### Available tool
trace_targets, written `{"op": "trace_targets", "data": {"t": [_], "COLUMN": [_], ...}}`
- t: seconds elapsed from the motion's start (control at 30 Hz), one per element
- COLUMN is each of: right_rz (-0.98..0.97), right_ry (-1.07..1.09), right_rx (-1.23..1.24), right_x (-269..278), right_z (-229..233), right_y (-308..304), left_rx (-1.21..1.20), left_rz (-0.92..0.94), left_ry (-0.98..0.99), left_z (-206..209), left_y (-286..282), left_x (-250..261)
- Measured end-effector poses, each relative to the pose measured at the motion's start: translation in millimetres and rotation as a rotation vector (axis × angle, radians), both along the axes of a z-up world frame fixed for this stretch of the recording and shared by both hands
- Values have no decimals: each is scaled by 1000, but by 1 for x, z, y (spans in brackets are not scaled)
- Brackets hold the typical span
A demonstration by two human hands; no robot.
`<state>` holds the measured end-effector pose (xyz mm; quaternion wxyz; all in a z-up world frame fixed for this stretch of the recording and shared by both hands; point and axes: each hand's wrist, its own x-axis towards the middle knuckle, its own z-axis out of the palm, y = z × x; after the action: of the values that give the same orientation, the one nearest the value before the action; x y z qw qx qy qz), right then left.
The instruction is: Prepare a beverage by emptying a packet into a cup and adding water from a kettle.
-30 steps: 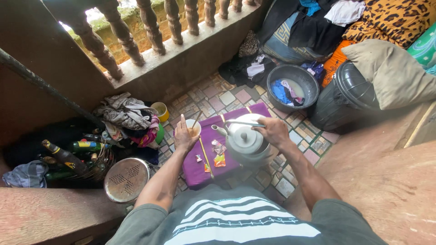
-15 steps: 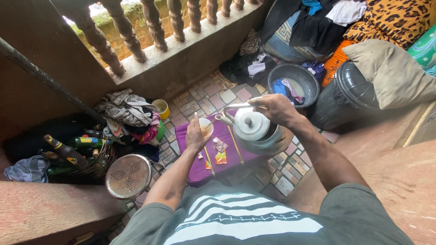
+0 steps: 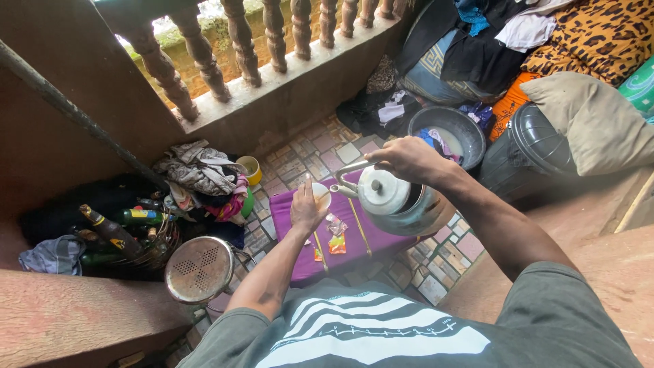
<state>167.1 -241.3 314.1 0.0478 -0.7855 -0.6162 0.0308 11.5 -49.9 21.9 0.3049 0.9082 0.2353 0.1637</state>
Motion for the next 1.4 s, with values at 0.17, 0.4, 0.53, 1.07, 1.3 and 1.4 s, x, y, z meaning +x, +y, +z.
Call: {"op": "trace_targets", "data": {"t": [0.17,0.4,0.53,1.07,1.3,1.4], "right_rz": [89,76,67,82,106,83], "right_ry": [-2,5,15,-85,-95,-91], "right_rx": [-60,-121,-123,-152,-113,-134], "right_x": [-5,-11,-13,-16,-17,-21], "right_z": [2,10,10,23,23,26], "right_y": [11,20,23,26,24,26], "left_rx": [34,30,11,-6,-32,-74], "left_rz": [-5,-45,-43,-45,-32,-42], "left_ry": [-32,-50,-76,4,26,54], "left_z": [4,2,6,9,-2,10], "left_y": [3,0,-5,-5,-2,-2], "left_x": [-1,-6,-9,-15,-16,-19]}}
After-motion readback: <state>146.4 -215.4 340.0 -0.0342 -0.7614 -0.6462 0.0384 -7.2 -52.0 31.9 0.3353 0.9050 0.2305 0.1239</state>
